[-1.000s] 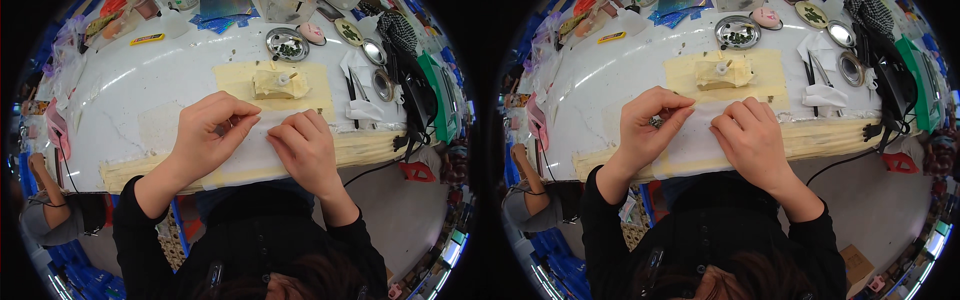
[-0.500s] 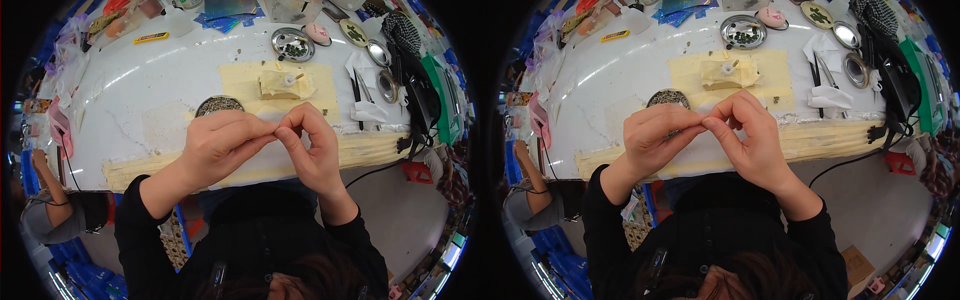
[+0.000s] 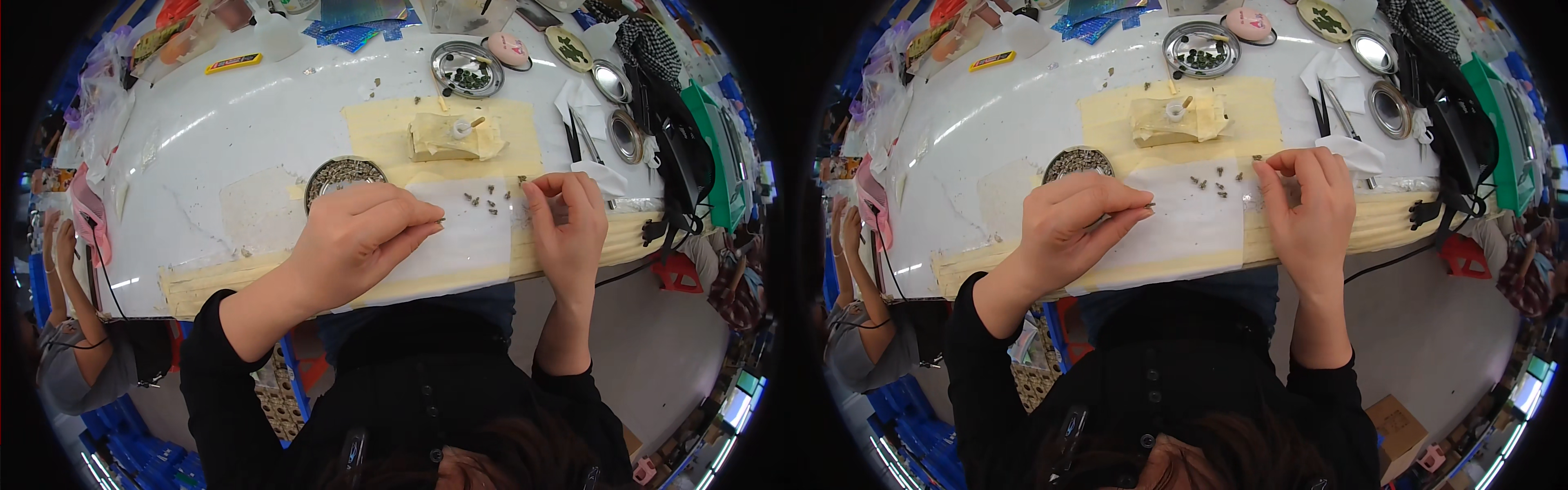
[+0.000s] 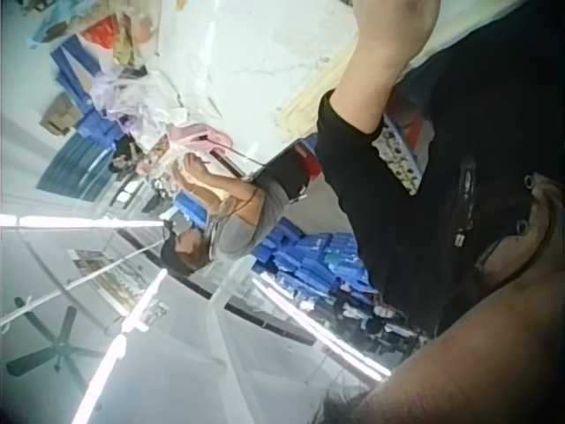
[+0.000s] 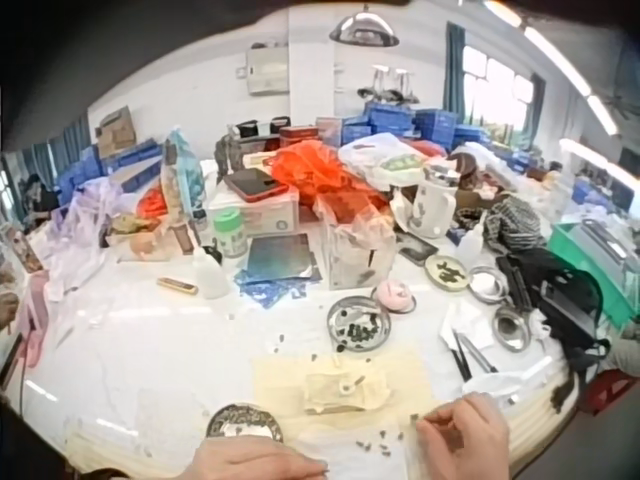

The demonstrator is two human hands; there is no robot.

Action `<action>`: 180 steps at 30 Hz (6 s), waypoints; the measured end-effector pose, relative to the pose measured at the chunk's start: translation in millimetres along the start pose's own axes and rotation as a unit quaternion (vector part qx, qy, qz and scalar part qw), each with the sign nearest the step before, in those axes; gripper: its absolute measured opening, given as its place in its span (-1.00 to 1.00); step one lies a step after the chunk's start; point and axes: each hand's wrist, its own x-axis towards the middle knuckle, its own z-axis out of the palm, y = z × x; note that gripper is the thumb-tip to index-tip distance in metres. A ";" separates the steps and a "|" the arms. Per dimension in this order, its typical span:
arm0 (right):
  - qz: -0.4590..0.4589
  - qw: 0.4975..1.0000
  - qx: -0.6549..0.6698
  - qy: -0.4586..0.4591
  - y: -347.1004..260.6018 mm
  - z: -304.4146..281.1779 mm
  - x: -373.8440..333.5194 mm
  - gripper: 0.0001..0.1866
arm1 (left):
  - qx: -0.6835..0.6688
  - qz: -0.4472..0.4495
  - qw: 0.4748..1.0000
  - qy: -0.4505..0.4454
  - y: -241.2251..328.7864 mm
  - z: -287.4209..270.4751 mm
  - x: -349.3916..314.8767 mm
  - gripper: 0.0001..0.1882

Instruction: Assembling small metal rings and delicate components onto a base using fingers at a workbench.

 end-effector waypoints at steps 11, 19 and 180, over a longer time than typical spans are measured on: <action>-0.034 0.999 -0.026 -0.015 2.2 8.2 3.5 -0.91 | 0.076 0.015 0.995 -0.065 -3.8 6.6 -1.2 -0.82; 0.025 0.948 0.310 -0.063 -23.0 -2.6 -0.4 -0.92 | -0.052 -0.006 0.997 -0.048 0.6 0.8 3.0 -0.74; -0.079 0.937 0.338 -0.047 -67.8 20.5 -1.0 -0.73 | 0.074 0.078 0.984 0.145 -0.7 -6.3 3.4 -0.79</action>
